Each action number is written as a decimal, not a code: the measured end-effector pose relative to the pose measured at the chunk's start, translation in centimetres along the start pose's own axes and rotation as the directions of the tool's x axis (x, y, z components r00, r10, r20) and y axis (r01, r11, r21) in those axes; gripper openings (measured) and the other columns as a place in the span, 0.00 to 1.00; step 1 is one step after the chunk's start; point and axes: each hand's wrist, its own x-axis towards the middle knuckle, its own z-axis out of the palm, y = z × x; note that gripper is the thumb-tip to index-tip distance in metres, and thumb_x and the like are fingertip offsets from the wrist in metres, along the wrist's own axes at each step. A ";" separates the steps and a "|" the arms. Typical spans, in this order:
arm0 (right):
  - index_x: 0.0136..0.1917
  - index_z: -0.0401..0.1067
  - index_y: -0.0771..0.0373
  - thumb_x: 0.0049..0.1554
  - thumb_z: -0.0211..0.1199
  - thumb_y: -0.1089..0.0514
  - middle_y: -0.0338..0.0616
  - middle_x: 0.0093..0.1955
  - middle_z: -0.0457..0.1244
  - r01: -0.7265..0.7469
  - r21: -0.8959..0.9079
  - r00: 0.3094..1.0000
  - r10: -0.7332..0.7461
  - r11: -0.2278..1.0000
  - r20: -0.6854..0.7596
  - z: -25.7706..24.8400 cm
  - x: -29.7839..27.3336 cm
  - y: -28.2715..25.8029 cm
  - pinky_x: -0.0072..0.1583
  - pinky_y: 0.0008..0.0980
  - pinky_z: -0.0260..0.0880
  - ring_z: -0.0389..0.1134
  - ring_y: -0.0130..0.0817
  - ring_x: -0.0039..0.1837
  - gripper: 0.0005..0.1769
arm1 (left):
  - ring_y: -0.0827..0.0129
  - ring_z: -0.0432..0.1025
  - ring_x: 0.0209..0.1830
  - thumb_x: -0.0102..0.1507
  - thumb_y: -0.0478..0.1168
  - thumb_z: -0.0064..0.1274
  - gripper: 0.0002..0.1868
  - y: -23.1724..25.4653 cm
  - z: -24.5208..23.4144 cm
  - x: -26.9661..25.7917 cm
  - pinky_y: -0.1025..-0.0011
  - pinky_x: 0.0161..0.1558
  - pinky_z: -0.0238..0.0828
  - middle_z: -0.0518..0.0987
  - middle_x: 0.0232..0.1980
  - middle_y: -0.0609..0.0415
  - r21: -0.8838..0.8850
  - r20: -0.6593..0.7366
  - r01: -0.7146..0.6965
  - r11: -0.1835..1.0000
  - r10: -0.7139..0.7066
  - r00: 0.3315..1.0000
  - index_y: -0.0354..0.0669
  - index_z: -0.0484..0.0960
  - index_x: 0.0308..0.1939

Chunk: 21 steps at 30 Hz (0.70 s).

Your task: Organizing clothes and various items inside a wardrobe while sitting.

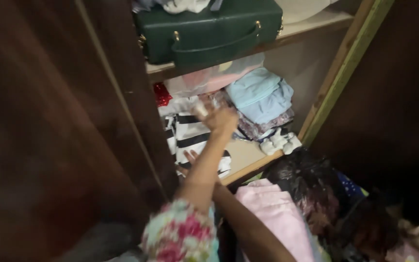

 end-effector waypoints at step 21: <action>0.58 0.74 0.55 0.51 0.72 0.57 0.43 0.65 0.66 -0.338 0.385 0.937 0.344 0.858 0.057 -14.0 -8.9 -5.0 0.71 0.35 0.65 0.65 0.45 0.70 0.21 | 0.39 0.28 0.83 0.68 0.58 0.36 0.41 -5.1 4.6 -10.5 0.29 0.71 0.21 0.36 0.82 0.29 0.219 -0.031 0.318 0.922 -0.319 0.947 0.47 0.44 0.79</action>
